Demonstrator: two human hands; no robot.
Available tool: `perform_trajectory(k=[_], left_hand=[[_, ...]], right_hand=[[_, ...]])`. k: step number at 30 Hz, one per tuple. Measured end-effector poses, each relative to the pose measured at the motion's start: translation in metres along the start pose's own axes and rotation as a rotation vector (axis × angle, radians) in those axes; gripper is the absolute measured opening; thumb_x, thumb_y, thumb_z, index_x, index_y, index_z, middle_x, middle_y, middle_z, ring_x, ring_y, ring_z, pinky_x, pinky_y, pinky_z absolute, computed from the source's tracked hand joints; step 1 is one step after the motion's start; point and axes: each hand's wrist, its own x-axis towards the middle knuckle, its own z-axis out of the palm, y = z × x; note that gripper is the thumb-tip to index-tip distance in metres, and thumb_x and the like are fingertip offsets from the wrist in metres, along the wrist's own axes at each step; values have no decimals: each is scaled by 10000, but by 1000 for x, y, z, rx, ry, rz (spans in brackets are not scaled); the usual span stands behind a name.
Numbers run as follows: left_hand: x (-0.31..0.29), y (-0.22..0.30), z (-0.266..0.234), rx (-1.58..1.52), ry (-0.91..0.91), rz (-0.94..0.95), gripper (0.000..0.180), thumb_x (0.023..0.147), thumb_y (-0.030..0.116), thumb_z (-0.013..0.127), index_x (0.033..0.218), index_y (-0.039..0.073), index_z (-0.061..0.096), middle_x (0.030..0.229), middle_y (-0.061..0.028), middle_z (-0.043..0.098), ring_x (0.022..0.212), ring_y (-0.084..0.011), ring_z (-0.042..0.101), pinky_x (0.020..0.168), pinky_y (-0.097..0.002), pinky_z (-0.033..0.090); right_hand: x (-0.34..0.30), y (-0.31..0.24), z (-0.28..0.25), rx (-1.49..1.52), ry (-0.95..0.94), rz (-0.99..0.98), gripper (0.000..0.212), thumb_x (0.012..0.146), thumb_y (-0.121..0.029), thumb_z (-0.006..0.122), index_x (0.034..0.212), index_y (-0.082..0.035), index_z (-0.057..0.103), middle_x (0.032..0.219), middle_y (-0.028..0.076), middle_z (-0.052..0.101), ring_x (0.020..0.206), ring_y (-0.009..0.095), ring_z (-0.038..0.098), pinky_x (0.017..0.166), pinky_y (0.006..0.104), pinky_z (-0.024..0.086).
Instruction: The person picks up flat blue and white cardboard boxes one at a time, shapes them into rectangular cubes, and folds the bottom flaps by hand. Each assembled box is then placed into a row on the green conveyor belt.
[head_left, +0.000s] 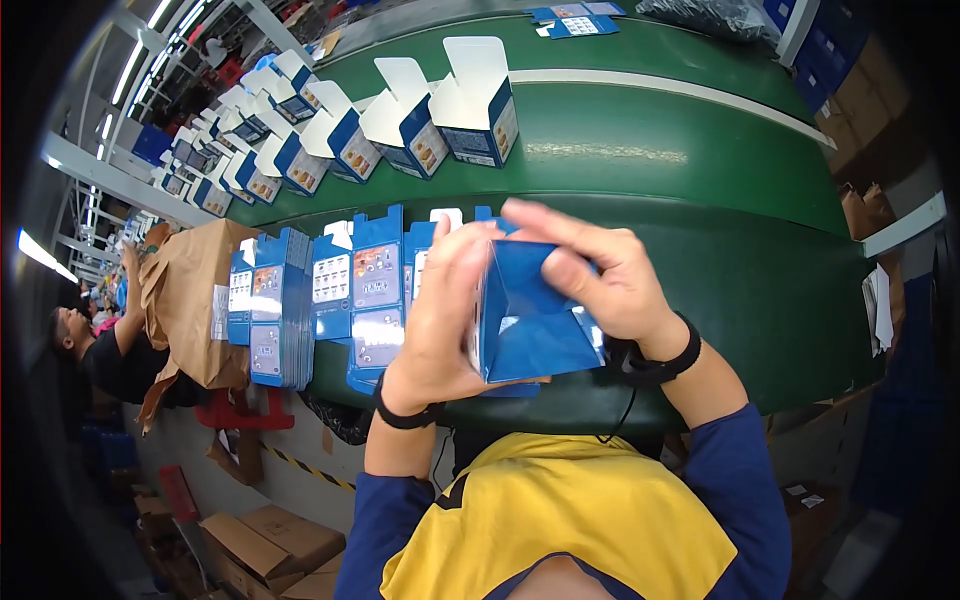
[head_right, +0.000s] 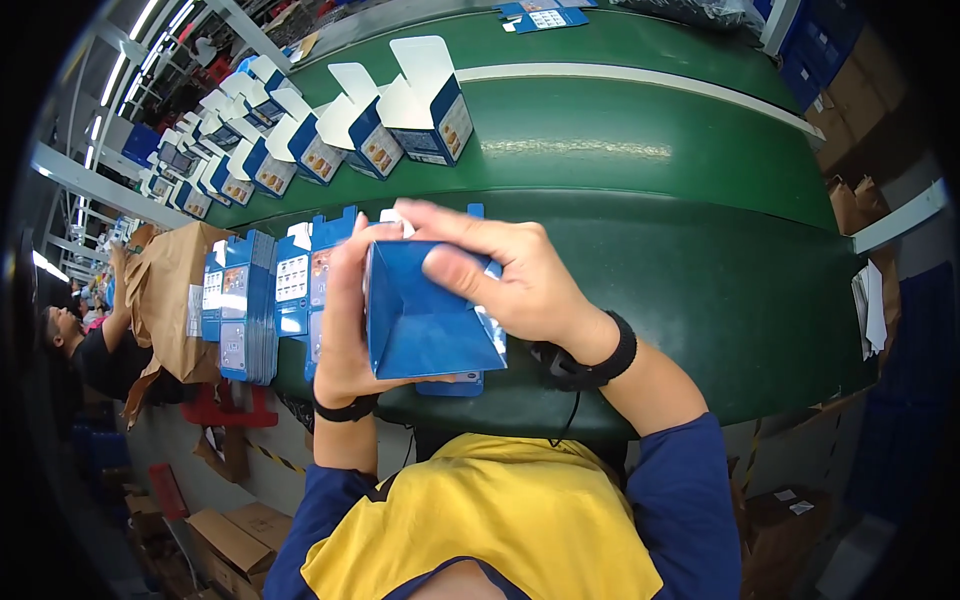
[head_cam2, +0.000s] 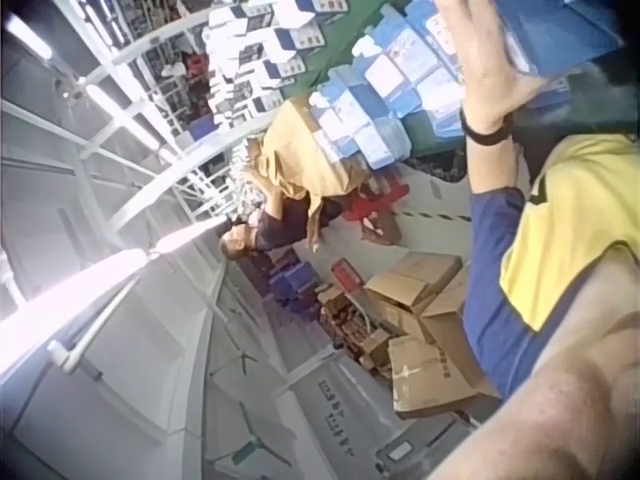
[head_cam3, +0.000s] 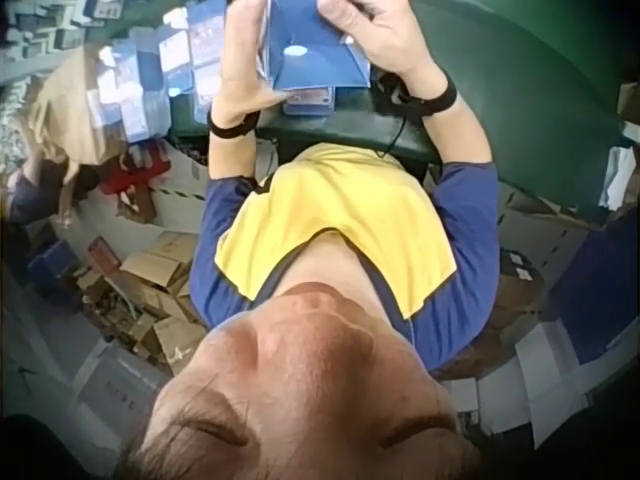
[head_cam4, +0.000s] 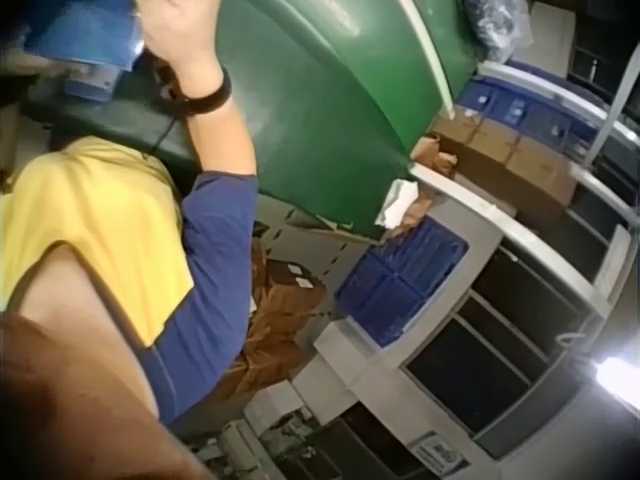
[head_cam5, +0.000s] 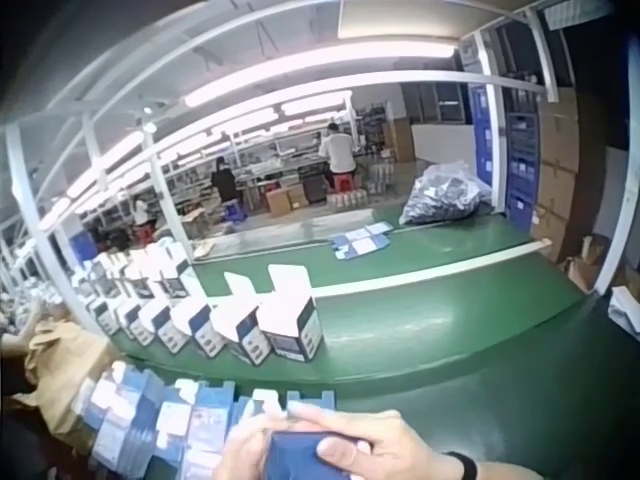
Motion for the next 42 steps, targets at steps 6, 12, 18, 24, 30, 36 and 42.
perform_trajectory(k=[6, 12, 18, 24, 30, 36, 42], left_hand=[[-6, 2, 19, -231, 50, -122, 1184, 560, 312, 867, 1431, -17, 135, 1324, -261, 363, 1267, -442, 352, 1052, -550, 259], [-2, -7, -1, -118, -33, 67, 939, 646, 347, 806, 1404, 158, 286, 1380, -200, 362, 1291, -440, 333, 1038, -574, 272], [0, -23, -3, 156, -62, 285, 733, 739, 320, 737, 1357, 286, 345, 1354, -146, 426, 1303, -398, 341, 1038, -605, 255], [-36, -60, -18, 403, -123, -951, 908, 675, 382, 774, 1423, 210, 290, 1106, -196, 558, 981, -344, 587, 842, -488, 436], [-61, -54, 11, 700, -391, -798, 1023, 623, 318, 816, 1453, 171, 237, 915, -159, 561, 768, -306, 588, 688, -399, 447], [-67, -48, 22, 715, -213, -799, 990, 646, 186, 808, 1457, 164, 240, 901, -138, 526, 801, -291, 553, 668, -376, 427], [-55, -30, 29, 541, 136, -619, 929, 669, 76, 774, 1446, 139, 269, 940, -157, 531, 855, -291, 556, 707, -340, 454]], right_hand=[[0, -23, -4, 88, 133, 87, 811, 897, -585, 397, 1441, -14, 208, 1213, 177, 572, 1081, 220, 572, 952, 306, 409], [2, -15, -8, 251, 184, -7, 922, 860, -650, 423, 1461, -15, 130, 1270, 193, 515, 1120, 237, 549, 975, 326, 393], [5, 24, -27, 663, -30, 468, 944, 837, -441, 628, 1469, -34, 57, 1385, 209, 350, 1250, 286, 420, 1014, 361, 364], [49, 80, -41, 265, 391, 173, 1135, 687, -152, 790, 1474, -73, -25, 1438, 207, 274, 1340, 300, 301, 1063, 372, 305], [86, 179, -70, -610, 301, 143, 1220, 654, -151, 809, 1462, -89, -103, 1483, 243, 168, 1357, 311, 261, 1072, 399, 278], [48, 122, -40, 128, 338, 688, 1141, 737, -221, 740, 1450, -72, -138, 1504, 273, -5, 1390, 351, 132, 1041, 572, 232], [-11, 57, -8, 572, 290, 938, 1042, 796, -167, 676, 1457, -77, -124, 1501, 280, 2, 1394, 350, 113, 1059, 559, 187]])
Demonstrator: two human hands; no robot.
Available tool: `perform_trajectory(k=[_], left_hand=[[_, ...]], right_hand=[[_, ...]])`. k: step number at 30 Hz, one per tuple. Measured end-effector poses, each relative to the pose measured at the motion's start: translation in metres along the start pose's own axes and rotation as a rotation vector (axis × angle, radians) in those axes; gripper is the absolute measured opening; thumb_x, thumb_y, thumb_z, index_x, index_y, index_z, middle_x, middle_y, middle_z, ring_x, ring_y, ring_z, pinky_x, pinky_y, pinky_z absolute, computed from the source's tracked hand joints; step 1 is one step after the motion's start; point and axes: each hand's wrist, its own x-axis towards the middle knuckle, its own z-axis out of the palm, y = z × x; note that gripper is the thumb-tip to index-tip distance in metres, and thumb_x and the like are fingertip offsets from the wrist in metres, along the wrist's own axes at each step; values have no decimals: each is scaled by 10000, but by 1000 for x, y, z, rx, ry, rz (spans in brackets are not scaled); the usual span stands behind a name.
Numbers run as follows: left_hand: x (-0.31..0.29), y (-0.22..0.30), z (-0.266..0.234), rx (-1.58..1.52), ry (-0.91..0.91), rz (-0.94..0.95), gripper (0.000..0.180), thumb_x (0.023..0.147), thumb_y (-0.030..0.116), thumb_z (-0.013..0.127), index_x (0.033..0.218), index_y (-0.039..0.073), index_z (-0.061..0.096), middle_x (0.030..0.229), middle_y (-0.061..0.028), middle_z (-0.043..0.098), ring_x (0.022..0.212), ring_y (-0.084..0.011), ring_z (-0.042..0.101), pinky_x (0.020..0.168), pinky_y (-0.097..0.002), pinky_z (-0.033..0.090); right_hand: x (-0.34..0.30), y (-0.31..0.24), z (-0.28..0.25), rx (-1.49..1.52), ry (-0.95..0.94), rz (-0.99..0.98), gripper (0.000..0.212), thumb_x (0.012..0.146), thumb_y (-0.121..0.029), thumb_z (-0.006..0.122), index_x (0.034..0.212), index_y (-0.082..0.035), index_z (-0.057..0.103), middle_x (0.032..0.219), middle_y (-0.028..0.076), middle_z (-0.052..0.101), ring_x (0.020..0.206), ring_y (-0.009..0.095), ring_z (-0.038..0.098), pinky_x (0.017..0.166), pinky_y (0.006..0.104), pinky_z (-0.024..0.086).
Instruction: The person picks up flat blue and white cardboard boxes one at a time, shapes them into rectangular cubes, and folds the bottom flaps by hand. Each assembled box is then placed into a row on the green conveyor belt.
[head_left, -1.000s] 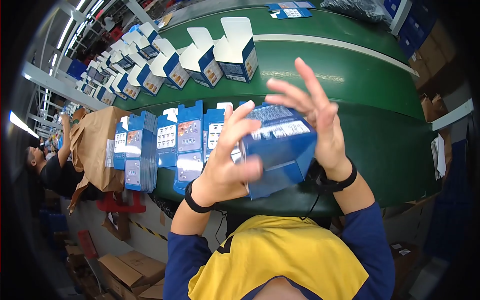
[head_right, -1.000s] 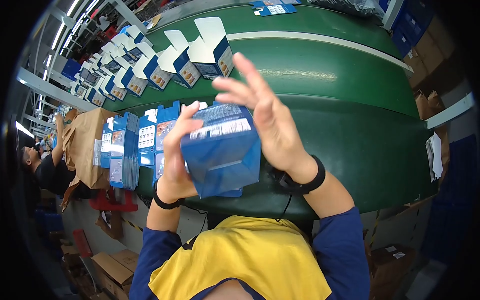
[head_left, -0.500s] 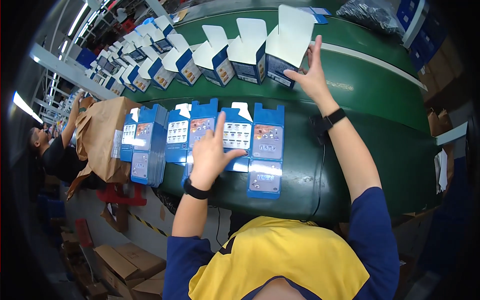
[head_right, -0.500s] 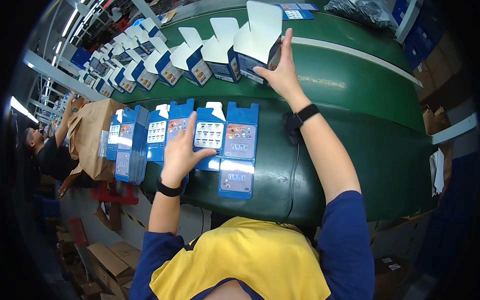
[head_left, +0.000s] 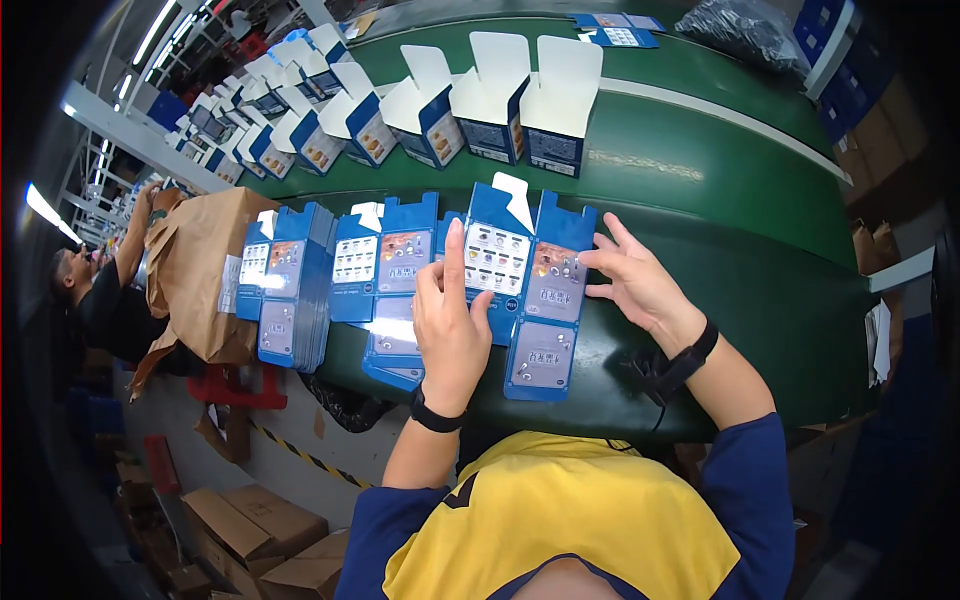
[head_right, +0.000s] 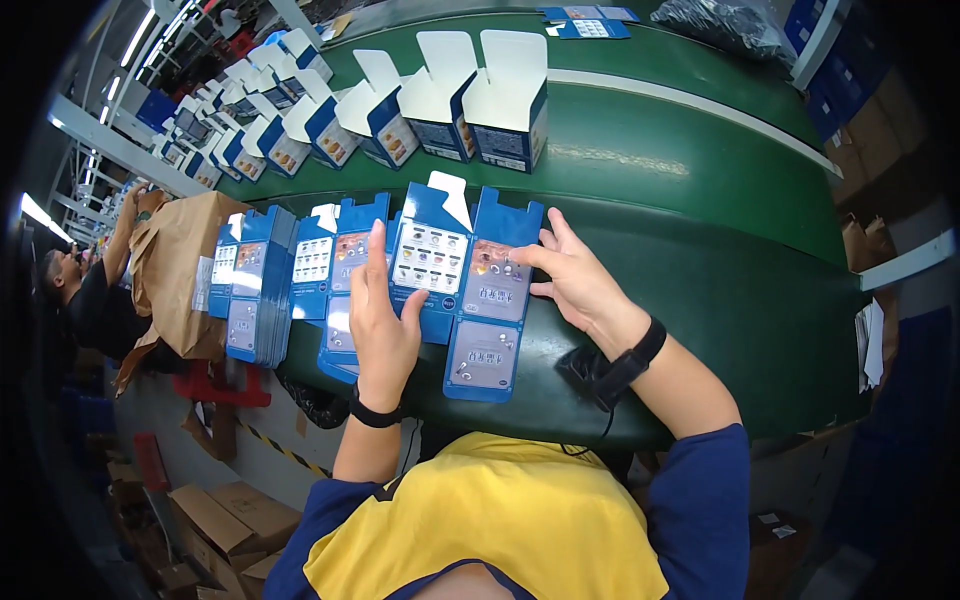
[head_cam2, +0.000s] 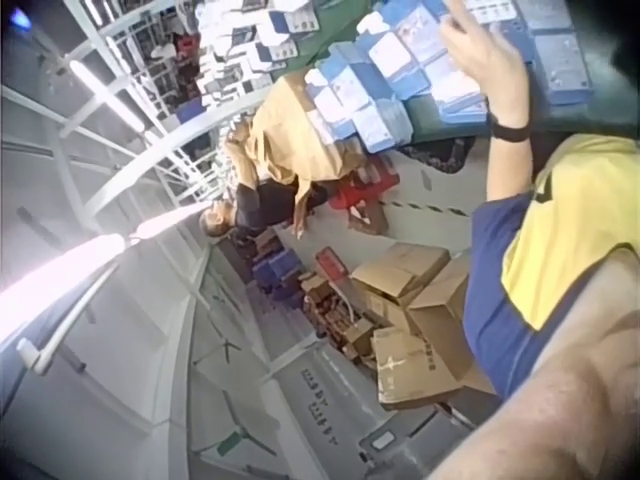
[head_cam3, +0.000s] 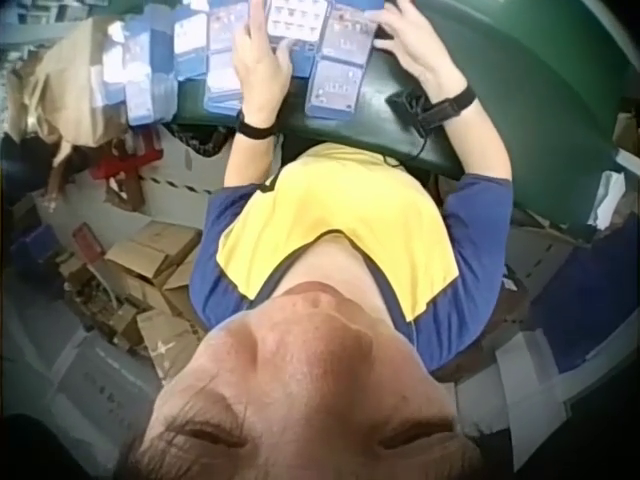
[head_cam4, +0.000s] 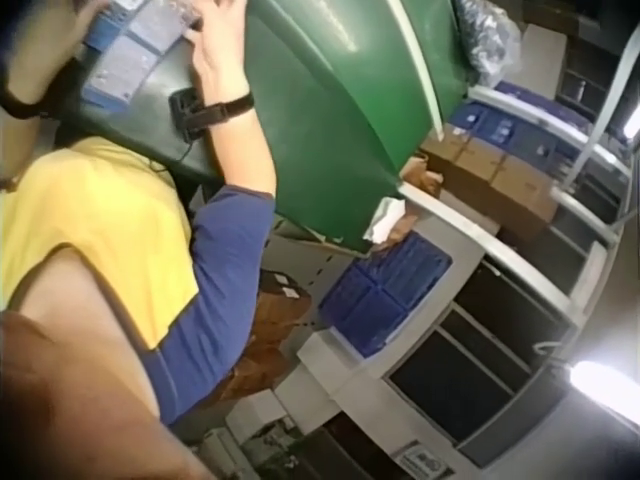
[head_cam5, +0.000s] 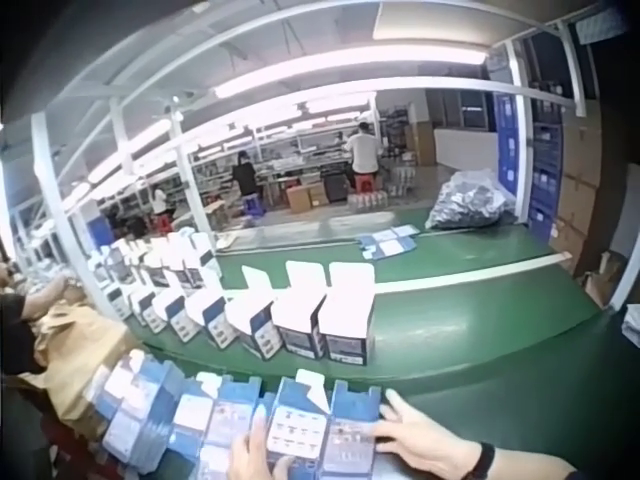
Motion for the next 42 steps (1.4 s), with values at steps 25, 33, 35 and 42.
perform_trajectory(k=[25, 33, 35, 42], left_hand=[[-10, 13, 10, -345, -176, -170, 1007, 718, 110, 757, 1459, 23, 81, 1407, -251, 338, 1284, -326, 394, 1048, -348, 315], [15, 33, -24, -1101, 176, -382, 855, 795, 176, 722, 1435, 11, 180, 1355, -174, 411, 1219, -260, 437, 1013, -368, 346], [22, 36, -34, -1160, 185, -357, 827, 802, 187, 716, 1424, 0, 203, 1335, -161, 428, 1188, -242, 457, 1001, -355, 356], [23, 55, -23, -1485, -52, -362, 726, 819, 231, 691, 1375, -13, 295, 1285, -115, 475, 1156, -216, 484, 993, -324, 361]], right_hand=[[-33, 26, 16, 265, -199, 2, 715, 819, 24, 610, 1419, -15, 222, 1346, 165, 446, 1197, 219, 475, 974, 313, 395], [-70, -8, 30, -684, -348, -412, 377, 839, -13, 618, 1212, -5, 562, 1121, 81, 641, 977, 191, 625, 878, 307, 467], [-70, -14, 31, -911, -350, -561, 366, 838, -20, 624, 1200, -7, 573, 1112, 79, 643, 972, 184, 623, 880, 305, 465], [-29, -19, 27, -406, -297, -955, 946, 695, -147, 805, 1457, -103, 244, 1299, 126, 494, 1176, 202, 494, 963, 295, 400]])
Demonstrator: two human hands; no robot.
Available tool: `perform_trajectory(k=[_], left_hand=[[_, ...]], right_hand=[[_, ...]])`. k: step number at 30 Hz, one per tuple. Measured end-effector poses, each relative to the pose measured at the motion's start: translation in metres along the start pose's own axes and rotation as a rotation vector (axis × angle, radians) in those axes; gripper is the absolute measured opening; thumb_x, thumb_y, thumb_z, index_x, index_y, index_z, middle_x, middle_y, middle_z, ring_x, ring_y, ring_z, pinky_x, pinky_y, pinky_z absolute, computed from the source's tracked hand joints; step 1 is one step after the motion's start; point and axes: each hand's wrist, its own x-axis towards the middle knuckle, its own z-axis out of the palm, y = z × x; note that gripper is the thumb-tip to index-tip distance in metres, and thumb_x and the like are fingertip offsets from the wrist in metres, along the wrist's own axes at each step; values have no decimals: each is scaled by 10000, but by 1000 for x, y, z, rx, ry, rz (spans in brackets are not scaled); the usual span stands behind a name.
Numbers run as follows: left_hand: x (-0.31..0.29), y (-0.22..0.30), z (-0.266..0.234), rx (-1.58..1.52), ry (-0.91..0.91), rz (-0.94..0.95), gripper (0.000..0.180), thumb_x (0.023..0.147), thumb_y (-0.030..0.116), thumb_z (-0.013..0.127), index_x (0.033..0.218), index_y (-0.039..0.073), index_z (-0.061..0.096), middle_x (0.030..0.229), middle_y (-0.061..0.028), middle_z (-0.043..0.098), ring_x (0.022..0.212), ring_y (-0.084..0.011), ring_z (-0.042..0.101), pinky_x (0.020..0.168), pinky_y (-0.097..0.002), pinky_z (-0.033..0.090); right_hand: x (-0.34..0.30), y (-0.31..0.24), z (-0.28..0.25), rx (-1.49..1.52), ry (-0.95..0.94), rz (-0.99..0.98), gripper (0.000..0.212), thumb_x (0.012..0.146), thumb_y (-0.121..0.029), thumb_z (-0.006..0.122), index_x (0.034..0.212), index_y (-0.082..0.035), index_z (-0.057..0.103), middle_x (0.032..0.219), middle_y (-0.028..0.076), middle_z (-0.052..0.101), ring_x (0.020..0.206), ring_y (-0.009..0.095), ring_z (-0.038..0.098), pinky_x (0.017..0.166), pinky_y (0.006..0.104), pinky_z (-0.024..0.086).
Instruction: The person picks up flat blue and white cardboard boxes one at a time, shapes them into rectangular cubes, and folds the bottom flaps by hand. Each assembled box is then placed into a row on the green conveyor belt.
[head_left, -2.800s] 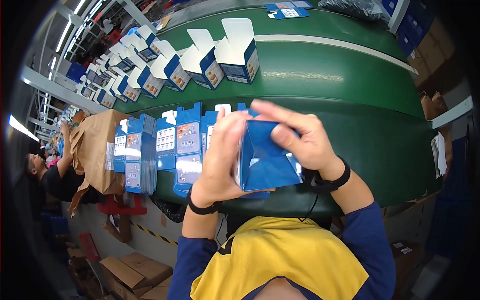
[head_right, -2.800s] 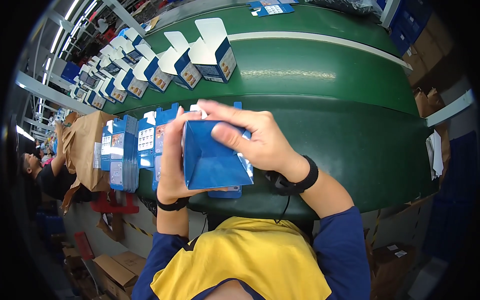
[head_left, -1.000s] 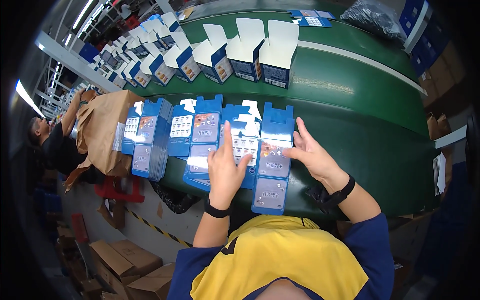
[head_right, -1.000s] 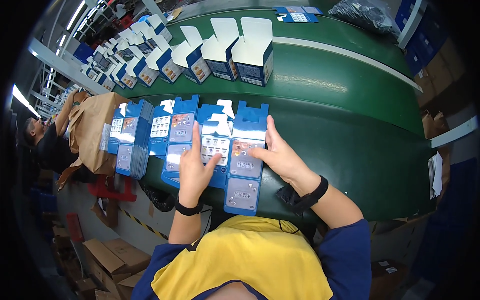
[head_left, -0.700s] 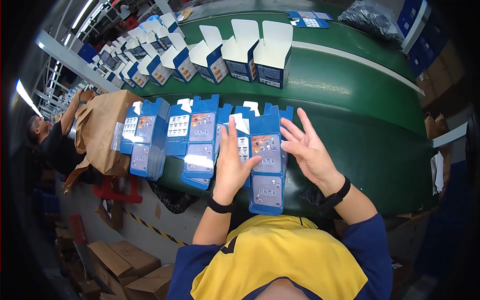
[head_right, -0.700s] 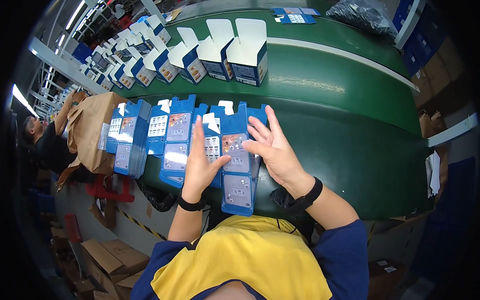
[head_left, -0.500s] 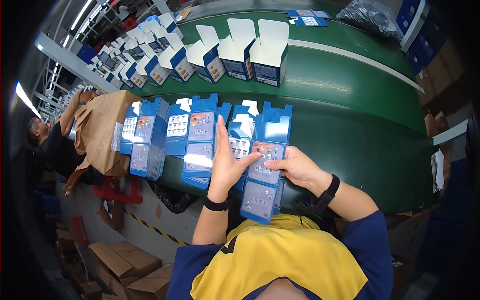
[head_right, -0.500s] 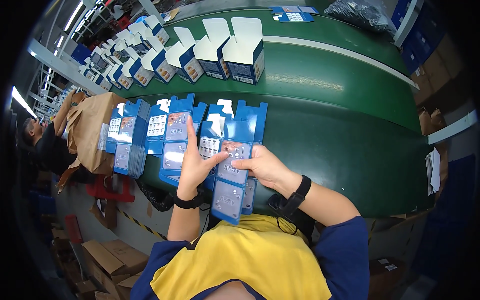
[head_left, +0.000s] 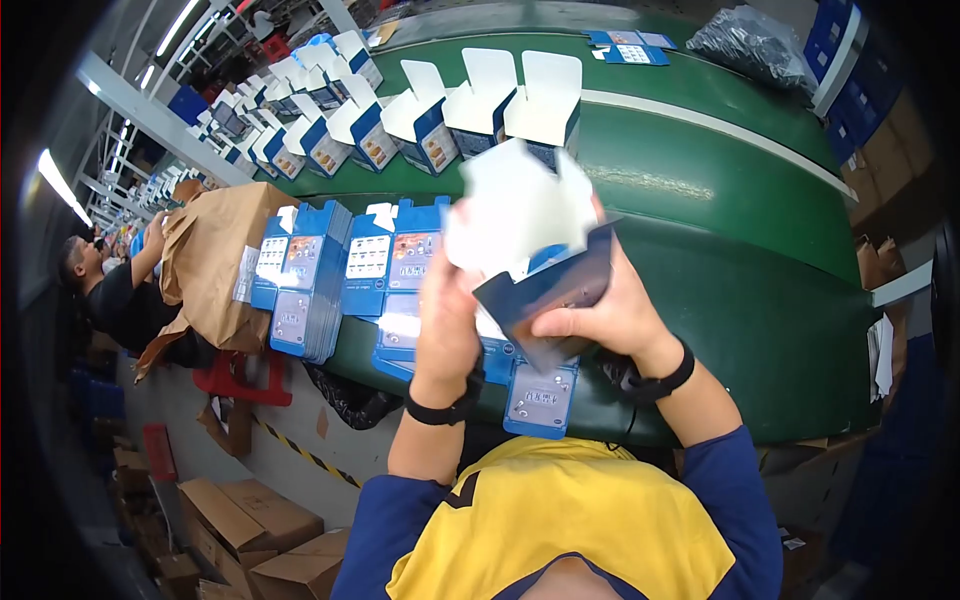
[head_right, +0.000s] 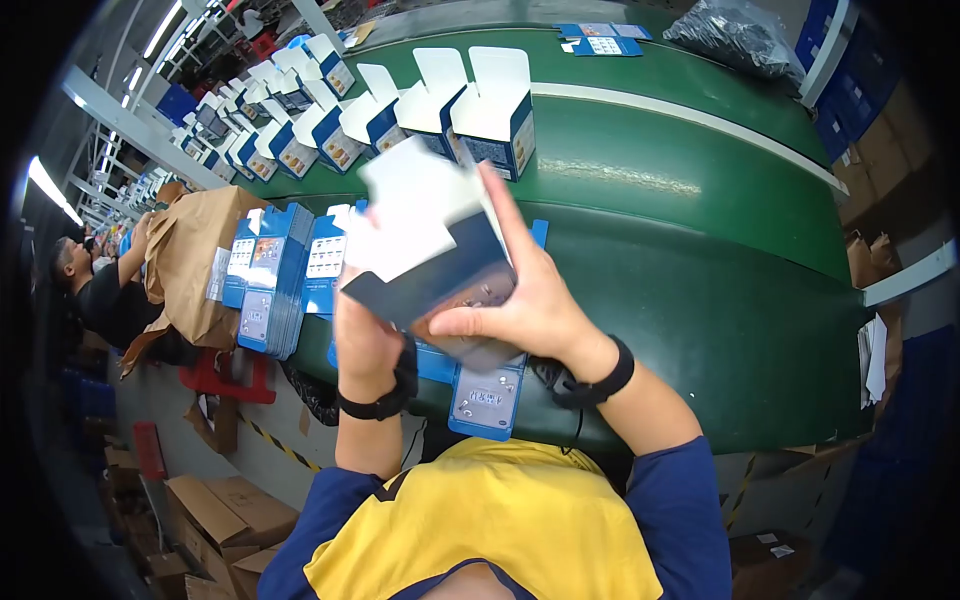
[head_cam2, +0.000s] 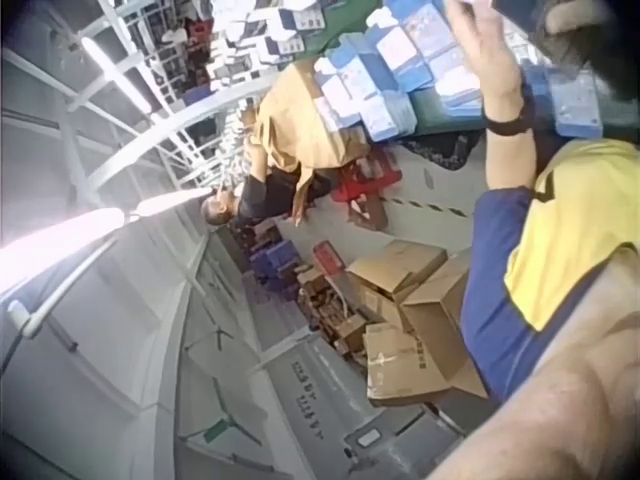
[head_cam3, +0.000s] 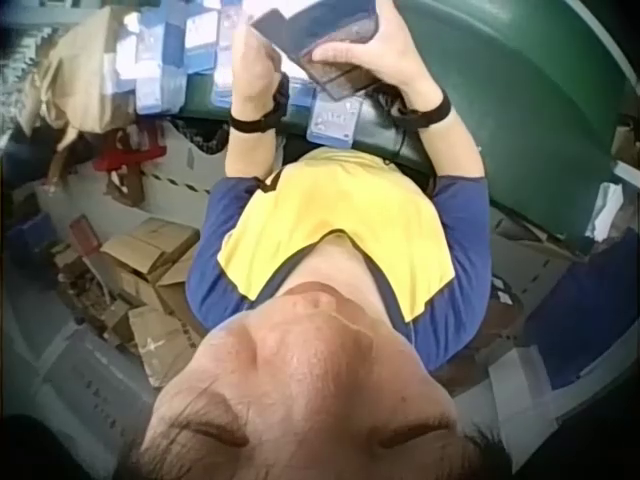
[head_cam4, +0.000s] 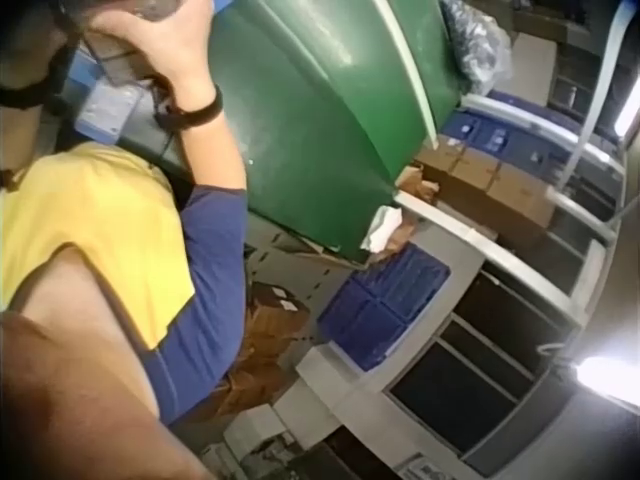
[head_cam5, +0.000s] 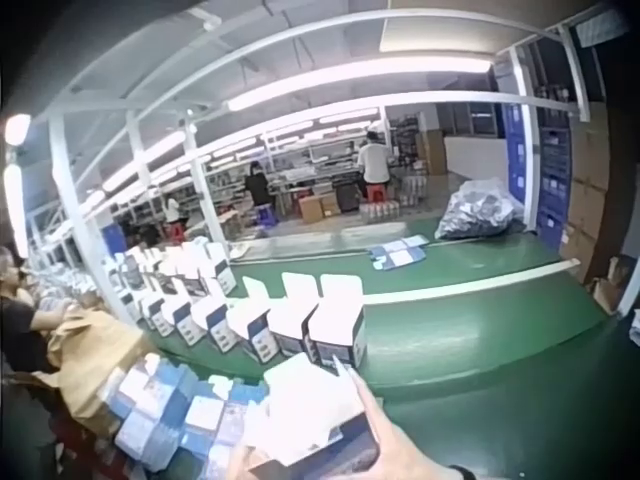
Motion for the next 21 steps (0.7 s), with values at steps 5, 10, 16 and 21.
perform_trajectory(k=[5, 10, 16, 21], left_hand=[[-30, -22, 24, 174, -512, 52, 870, 701, 192, 781, 1381, -8, 276, 1343, -125, 402, 1223, -243, 413, 1015, -378, 341], [-19, -49, -20, 849, -649, -146, 1022, 609, 229, 847, 1398, -7, 243, 1384, -169, 340, 1244, -272, 383, 1021, -388, 338], [16, -41, -21, 604, -270, 360, 1036, 603, 174, 840, 1418, 29, 217, 1299, -203, 406, 1176, -340, 438, 980, -406, 375], [17, -43, -20, 682, -295, 593, 1075, 584, 148, 846, 1427, 48, 185, 1284, -230, 405, 1165, -355, 445, 954, -405, 396]], right_hand=[[4, 16, -6, 268, 262, 152, 1388, 477, -382, 916, 1476, -88, -1, 1358, 121, 381, 1248, 231, 395, 1011, 325, 342], [-4, 4, -24, 162, 186, -76, 1470, 404, -448, 915, 1474, -78, -22, 1325, 141, 402, 1216, 249, 412, 1022, 354, 331], [-7, -18, -32, -170, -63, -221, 1433, 421, -425, 920, 1478, -74, 19, 1294, 160, 450, 1159, 248, 469, 1002, 348, 351], [-10, -19, -30, -112, -8, -181, 1091, 671, -246, 805, 1462, -4, 93, 1323, 190, 442, 1162, 253, 488, 1032, 366, 319]])
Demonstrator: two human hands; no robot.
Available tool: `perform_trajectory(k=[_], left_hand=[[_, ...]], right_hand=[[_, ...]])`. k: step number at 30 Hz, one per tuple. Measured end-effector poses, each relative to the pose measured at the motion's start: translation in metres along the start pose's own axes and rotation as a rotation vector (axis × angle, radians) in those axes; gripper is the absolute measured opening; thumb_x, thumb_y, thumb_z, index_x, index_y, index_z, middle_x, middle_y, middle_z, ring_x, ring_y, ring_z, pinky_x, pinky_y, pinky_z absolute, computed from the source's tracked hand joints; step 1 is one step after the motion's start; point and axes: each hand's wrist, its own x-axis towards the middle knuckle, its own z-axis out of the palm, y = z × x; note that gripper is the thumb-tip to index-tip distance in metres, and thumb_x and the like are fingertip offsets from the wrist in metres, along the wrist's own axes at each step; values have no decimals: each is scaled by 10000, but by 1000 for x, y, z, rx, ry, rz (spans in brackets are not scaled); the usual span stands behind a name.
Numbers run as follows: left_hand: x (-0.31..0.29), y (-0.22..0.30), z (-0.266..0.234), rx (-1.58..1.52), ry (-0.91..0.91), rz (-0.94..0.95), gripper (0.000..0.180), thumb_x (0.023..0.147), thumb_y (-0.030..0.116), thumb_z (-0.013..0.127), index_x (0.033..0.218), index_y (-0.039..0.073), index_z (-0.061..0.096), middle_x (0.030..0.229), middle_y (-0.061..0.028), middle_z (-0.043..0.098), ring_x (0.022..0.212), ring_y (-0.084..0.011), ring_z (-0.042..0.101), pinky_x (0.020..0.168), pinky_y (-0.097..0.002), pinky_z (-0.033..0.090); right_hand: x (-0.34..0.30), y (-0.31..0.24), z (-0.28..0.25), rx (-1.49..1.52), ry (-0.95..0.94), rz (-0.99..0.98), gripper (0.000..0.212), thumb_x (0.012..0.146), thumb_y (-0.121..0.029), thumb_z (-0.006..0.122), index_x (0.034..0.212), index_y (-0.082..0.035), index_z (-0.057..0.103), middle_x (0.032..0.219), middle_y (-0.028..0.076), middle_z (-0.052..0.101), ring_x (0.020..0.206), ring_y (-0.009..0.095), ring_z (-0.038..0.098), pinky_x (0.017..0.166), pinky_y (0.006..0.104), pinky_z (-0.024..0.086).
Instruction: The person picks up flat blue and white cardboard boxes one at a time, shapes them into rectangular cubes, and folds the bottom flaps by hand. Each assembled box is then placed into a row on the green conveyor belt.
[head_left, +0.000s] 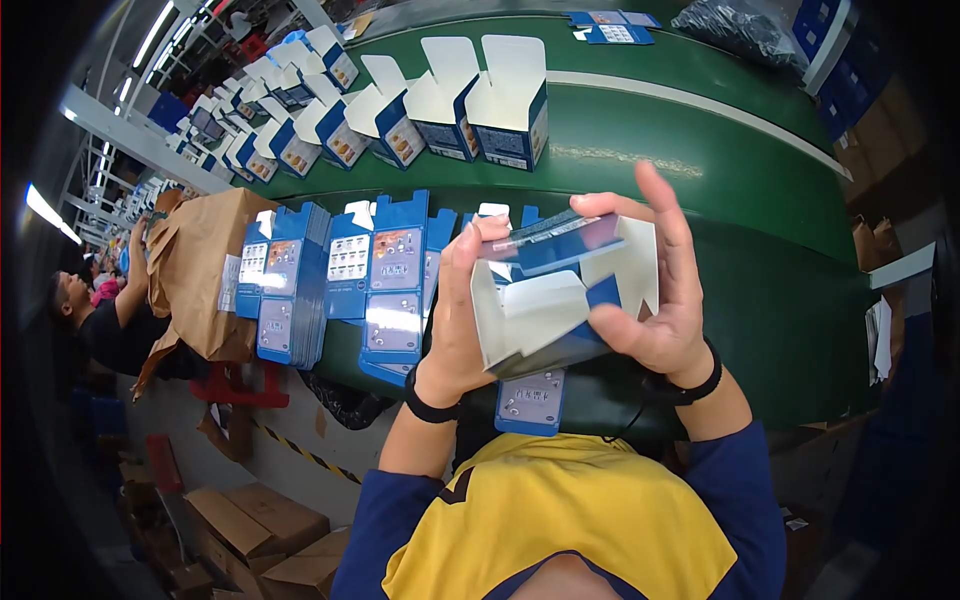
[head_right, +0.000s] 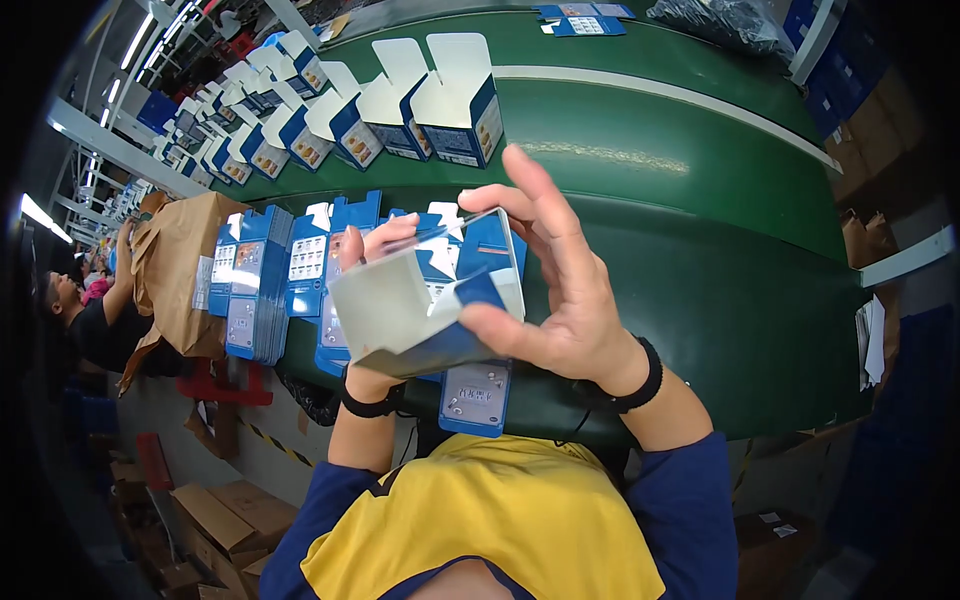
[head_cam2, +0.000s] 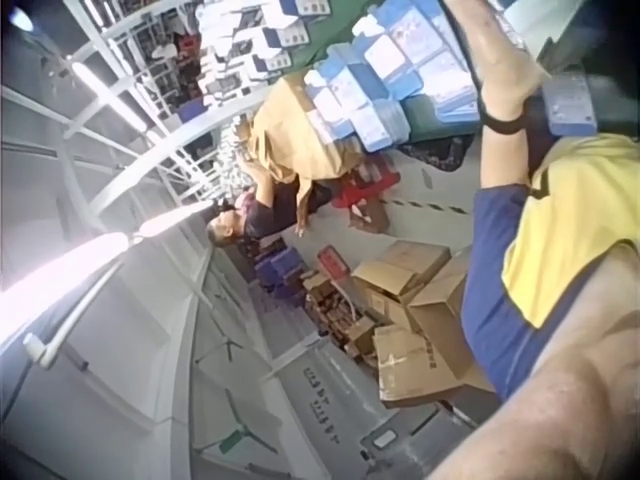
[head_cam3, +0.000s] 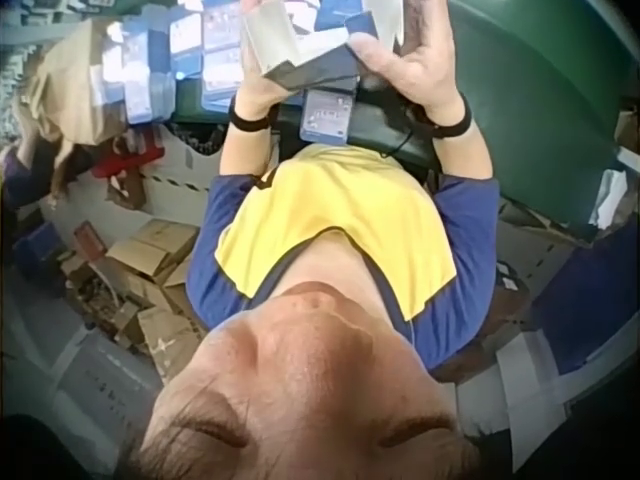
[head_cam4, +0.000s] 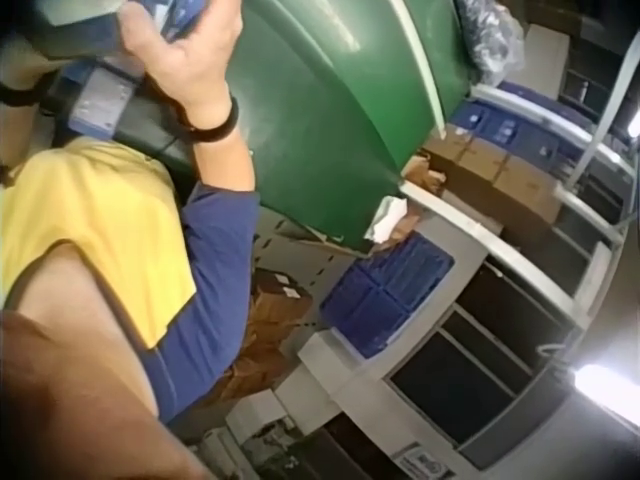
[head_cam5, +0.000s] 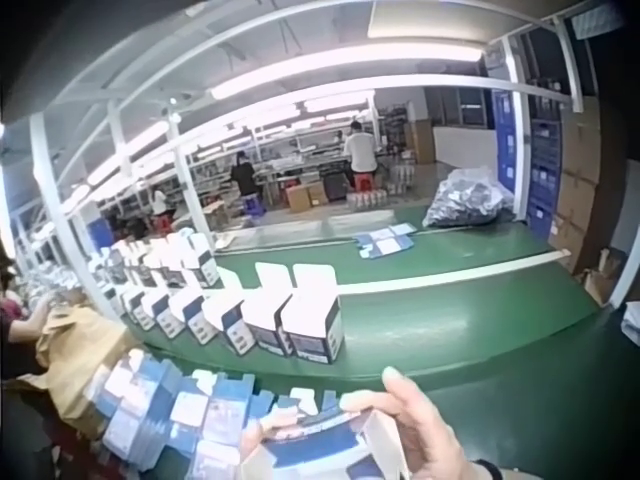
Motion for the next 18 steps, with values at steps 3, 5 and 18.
perform_trajectory(k=[3, 5, 18], left_hand=[[1, 15, 7, 11, 30, 15, 983, 589, 129, 840, 1396, 81, 280, 1286, -230, 402, 1159, -355, 451, 941, -410, 404], [6, 22, 9, 15, 45, 22, 940, 591, 119, 837, 1381, 97, 328, 1288, -230, 401, 1156, -356, 454, 935, -413, 408], [20, 29, 2, 204, -140, 142, 614, 581, 147, 848, 1122, 166, 558, 1265, -237, 424, 1134, -387, 473, 918, -458, 415]], right_hand=[[1, 3, 6, -43, 55, -30, 1020, 721, -194, 736, 1467, -15, 65, 1353, 183, 421, 1219, 242, 438, 1030, 347, 313], [6, -5, 16, 200, 194, 73, 863, 789, -112, 672, 1458, -2, 136, 1343, 188, 430, 1216, 235, 440, 1042, 346, 302], [-2, 25, 8, 176, 121, 99, 684, 834, -257, 673, 1405, -57, 355, 1364, 183, 433, 1228, 244, 442, 1043, 362, 313]])
